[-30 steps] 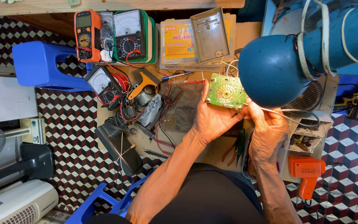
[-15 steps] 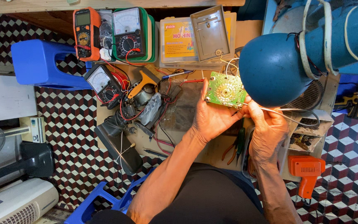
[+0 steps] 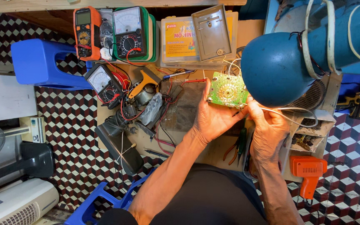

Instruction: The person holds a small circuit board and uses a heat gun to apply heat to specific areas. They then use a metal tool to adjust components on the board while inspecting it under a work lamp. The person continues to manipulate the board and wires throughout the clip.

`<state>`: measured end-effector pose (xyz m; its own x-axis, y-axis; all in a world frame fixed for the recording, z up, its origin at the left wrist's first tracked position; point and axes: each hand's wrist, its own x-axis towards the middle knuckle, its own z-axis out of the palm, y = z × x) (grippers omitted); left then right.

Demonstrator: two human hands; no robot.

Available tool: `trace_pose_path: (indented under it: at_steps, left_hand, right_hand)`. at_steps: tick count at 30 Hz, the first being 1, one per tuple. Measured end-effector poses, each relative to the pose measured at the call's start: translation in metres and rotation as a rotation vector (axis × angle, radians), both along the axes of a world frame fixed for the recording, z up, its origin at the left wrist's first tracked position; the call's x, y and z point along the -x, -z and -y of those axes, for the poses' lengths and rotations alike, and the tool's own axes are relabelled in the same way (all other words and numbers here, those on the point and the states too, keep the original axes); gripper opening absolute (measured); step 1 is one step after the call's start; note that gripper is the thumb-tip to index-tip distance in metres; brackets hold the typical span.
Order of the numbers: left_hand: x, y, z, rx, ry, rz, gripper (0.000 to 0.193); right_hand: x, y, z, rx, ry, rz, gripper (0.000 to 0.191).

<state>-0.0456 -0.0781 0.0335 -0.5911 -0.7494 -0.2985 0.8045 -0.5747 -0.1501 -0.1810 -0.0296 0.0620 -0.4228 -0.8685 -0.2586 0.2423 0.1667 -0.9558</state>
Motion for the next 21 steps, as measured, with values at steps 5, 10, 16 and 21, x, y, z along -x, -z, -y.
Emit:
trace_pose_path:
  at_steps: [5, 10, 16, 21]
  left_hand:
    - [-0.0007, 0.0001, 0.0017, 0.05, 0.001, -0.042, 0.071]
    - [-0.0015, 0.0008, 0.002, 0.018, 0.004, -0.066, 0.074]
    - [-0.0025, -0.0002, 0.0023, 0.039, 0.002, -0.092, 0.077]
    - [-0.0024, 0.0003, 0.0029, 0.033, 0.003, -0.093, 0.077]
  right_hand:
    - [0.0002, -0.0054, 0.0026, 0.037, -0.01, 0.088, 0.014]
    - [-0.0004, -0.0057, 0.0033, 0.023, -0.013, 0.11, 0.013]
    - [0.0002, -0.0014, 0.0029, 0.016, -0.015, 0.1, 0.012]
    - [0.0004, 0.0017, 0.0009, 0.029, -0.006, 0.11, 0.012]
